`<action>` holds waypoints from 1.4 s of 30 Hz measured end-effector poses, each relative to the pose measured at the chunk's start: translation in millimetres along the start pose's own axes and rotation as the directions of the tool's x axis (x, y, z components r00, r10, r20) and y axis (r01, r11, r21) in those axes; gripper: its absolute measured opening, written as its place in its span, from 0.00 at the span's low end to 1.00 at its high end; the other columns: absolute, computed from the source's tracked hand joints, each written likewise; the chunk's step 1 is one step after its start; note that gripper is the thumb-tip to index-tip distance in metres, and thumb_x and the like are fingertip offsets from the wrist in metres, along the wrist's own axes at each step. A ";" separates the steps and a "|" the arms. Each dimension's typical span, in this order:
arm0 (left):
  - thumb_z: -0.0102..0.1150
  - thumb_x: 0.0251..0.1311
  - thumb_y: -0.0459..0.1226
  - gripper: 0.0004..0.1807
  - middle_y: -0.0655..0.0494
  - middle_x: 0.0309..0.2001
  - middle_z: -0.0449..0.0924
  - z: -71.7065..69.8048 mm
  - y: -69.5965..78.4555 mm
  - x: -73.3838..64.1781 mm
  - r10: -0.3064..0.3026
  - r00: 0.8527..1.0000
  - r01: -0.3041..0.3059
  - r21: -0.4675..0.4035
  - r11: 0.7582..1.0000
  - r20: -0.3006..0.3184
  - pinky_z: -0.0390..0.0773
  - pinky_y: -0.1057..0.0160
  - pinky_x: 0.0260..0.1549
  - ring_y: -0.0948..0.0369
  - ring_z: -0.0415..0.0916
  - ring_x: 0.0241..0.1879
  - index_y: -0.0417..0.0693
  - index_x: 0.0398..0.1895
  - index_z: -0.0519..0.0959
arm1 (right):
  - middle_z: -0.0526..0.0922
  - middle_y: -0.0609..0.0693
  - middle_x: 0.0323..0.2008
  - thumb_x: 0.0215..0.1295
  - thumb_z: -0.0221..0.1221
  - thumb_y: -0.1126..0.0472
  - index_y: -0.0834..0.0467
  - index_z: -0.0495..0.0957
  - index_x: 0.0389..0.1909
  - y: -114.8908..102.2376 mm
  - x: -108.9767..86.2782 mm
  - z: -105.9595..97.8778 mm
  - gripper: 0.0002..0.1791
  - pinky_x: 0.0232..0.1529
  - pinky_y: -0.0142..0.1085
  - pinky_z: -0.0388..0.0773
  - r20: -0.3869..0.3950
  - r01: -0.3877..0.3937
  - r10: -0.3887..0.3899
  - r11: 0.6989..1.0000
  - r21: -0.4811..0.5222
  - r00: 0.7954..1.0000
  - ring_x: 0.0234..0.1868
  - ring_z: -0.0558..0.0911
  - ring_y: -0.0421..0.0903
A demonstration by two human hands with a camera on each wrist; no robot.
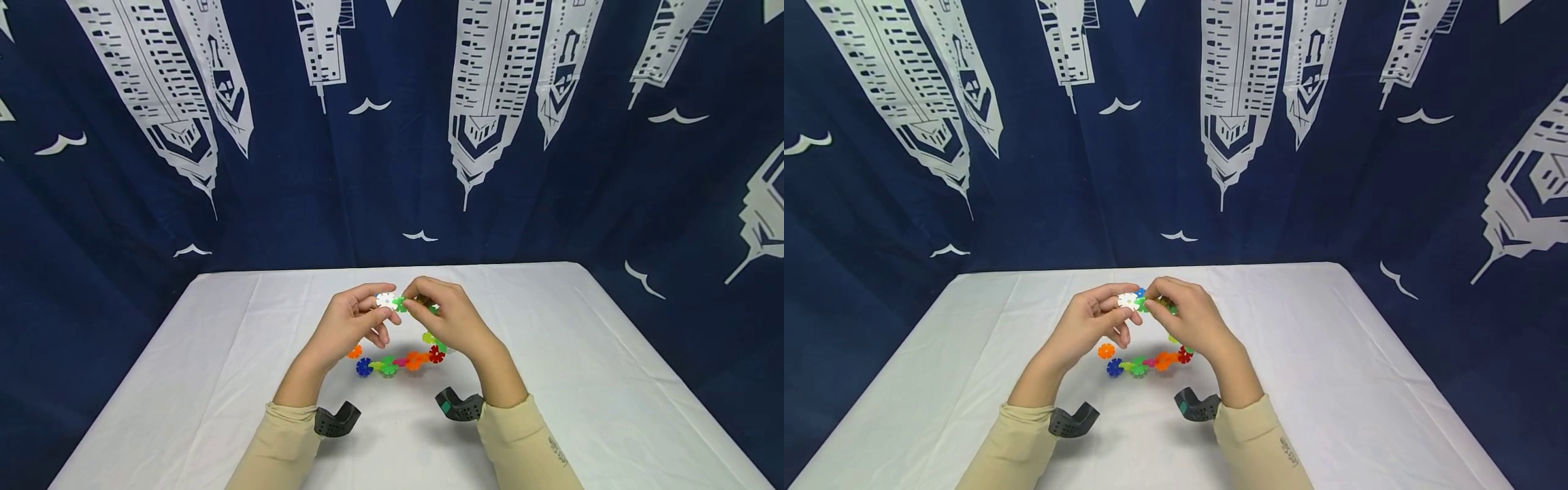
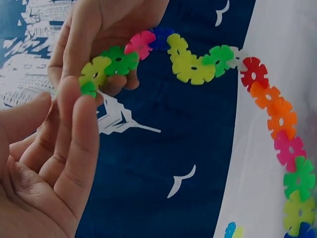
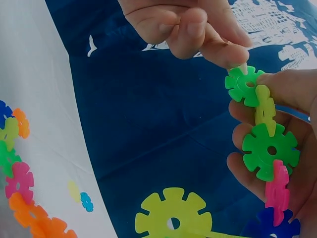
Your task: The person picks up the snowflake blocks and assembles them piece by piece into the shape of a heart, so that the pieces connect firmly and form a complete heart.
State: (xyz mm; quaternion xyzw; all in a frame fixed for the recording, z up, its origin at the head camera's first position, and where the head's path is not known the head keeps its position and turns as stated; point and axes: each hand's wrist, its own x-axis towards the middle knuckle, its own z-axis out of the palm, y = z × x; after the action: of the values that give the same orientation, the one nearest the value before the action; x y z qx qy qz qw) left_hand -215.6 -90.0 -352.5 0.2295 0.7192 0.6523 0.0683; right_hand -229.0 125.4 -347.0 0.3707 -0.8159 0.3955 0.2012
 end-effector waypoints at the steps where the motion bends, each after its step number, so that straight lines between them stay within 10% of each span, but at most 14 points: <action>1: 0.58 0.69 0.34 0.23 0.40 0.40 0.86 -1.3 -0.2 -0.2 -0.004 1.000 0.004 0.010 1.000 0.003 0.87 0.56 0.31 0.59 0.81 0.23 0.51 0.67 0.72 | 0.81 0.44 0.30 0.66 0.63 0.67 0.54 0.79 0.33 0.3 -0.1 -0.1 0.05 0.35 0.31 0.79 0.001 0.000 0.000 1.000 -0.001 1.000 0.29 0.78 0.38; 11: 0.64 0.64 0.35 0.27 0.46 0.43 0.84 -28.7 -11.9 2.1 -0.044 0.999 0.046 0.247 0.968 -0.016 0.86 0.59 0.35 0.52 0.84 0.30 0.51 0.66 0.71 | 0.84 0.44 0.31 0.66 0.63 0.67 0.54 0.81 0.33 3.7 -1.4 -5.4 0.05 0.39 0.32 0.82 -0.009 -0.029 0.029 1.000 0.005 1.000 0.30 0.79 0.37; 22: 0.67 0.60 0.33 0.17 0.45 0.47 0.86 -64.6 -66.7 5.1 -0.131 0.987 0.158 0.440 0.884 -0.092 0.79 0.63 0.42 0.57 0.80 0.44 0.48 0.53 0.82 | 0.83 0.43 0.31 0.66 0.62 0.66 0.53 0.81 0.33 6.0 -2.5 -10.2 0.05 0.40 0.32 0.82 -0.011 -0.077 0.077 0.997 -0.008 0.997 0.31 0.78 0.38; 33: 0.70 0.53 0.28 0.22 0.50 0.50 0.84 -73.8 -107.5 2.4 -0.213 0.977 0.195 0.464 0.864 -0.014 0.75 0.62 0.48 0.57 0.76 0.45 0.46 0.53 0.83 | 0.83 0.43 0.30 0.66 0.62 0.66 0.53 0.81 0.33 7.7 -3.1 -10.4 0.05 0.39 0.32 0.81 -0.015 -0.089 0.089 0.996 -0.012 0.996 0.31 0.77 0.38; 42: 0.74 0.49 0.28 0.20 0.55 0.45 0.78 -66.4 -120.4 2.8 -0.216 0.975 0.213 0.556 0.804 -0.061 0.71 0.62 0.46 0.59 0.69 0.43 0.51 0.47 0.87 | 0.83 0.43 0.30 0.67 0.61 0.65 0.53 0.81 0.34 7.4 -3.2 -10.4 0.04 0.40 0.32 0.81 0.004 -0.131 0.131 0.991 -0.002 0.991 0.32 0.77 0.40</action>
State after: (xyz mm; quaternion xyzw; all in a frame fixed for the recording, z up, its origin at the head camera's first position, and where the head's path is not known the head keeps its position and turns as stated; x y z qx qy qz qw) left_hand -273.6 -154.3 -459.4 0.1585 0.8994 0.4008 0.0733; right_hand -232.2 138.1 -346.4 0.3170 -0.8393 0.4063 0.1735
